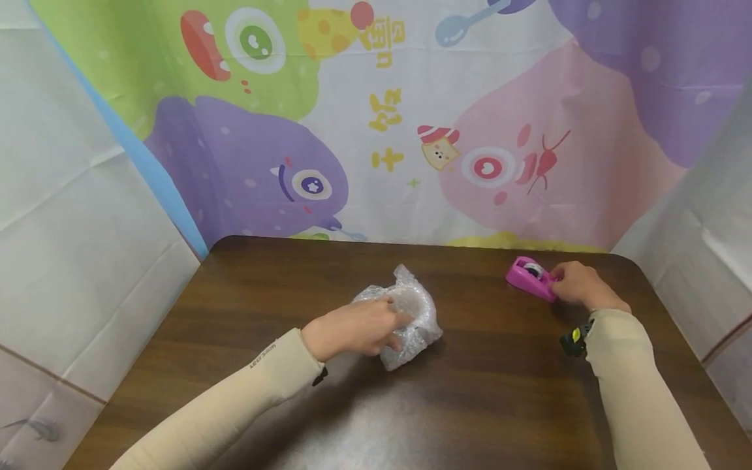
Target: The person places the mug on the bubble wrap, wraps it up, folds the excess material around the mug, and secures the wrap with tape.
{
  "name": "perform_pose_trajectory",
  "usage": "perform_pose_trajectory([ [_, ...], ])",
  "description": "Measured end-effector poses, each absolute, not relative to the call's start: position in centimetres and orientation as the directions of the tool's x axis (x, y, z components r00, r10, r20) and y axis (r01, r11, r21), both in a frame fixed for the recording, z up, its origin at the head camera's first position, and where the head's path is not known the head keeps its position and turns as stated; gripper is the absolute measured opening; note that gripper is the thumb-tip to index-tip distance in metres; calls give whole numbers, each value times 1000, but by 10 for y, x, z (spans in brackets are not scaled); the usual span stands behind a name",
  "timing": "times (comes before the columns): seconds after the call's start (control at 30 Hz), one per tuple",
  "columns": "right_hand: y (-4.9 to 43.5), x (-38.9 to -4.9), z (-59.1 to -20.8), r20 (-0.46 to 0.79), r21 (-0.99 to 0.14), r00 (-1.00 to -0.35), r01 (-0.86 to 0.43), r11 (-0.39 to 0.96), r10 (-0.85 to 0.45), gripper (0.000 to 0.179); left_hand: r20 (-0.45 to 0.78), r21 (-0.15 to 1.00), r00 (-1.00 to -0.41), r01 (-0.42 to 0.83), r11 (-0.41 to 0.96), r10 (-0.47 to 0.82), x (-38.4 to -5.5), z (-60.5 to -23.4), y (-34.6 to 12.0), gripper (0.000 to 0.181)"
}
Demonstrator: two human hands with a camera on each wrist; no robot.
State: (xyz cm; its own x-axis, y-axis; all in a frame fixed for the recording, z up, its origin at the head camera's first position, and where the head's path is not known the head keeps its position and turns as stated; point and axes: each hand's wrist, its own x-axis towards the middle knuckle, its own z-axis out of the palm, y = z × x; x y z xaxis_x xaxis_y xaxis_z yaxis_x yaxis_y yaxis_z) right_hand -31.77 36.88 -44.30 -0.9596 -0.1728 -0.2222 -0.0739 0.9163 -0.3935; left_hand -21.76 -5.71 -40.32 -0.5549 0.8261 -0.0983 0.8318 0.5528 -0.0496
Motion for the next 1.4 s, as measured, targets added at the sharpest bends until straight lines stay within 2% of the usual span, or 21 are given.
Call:
perform_pose_trajectory([
  [0.27,348,-313,-438,-360,-608,-928,157,778,-94,45,-98,-52,-557,830,555,824,-216,-404,-58,26],
  [0.5,332,-311,-440,-450,-762,-890,338,552,-76,42,-98,-45,-549,836,547,830,-216,-405,-57,26],
  [0.87,317,-319,-433,-530,-762,-844,435,480,-77,27,-80,-50,-545,838,543,834,-216,-404,-57,25],
  [1.07,316,-322,-434,-523,-791,-849,447,418,-81,23,-85,-60,-552,834,549,830,-217,-404,-57,26],
  [1.27,314,-321,-438,-496,-822,-866,444,356,-63,26,-92,-48,-566,825,564,820,-217,-404,-56,27],
  [1.4,312,-321,-439,-475,-830,-879,431,354,-43,39,-99,-42,-568,822,567,817,-217,-404,-56,27],
])
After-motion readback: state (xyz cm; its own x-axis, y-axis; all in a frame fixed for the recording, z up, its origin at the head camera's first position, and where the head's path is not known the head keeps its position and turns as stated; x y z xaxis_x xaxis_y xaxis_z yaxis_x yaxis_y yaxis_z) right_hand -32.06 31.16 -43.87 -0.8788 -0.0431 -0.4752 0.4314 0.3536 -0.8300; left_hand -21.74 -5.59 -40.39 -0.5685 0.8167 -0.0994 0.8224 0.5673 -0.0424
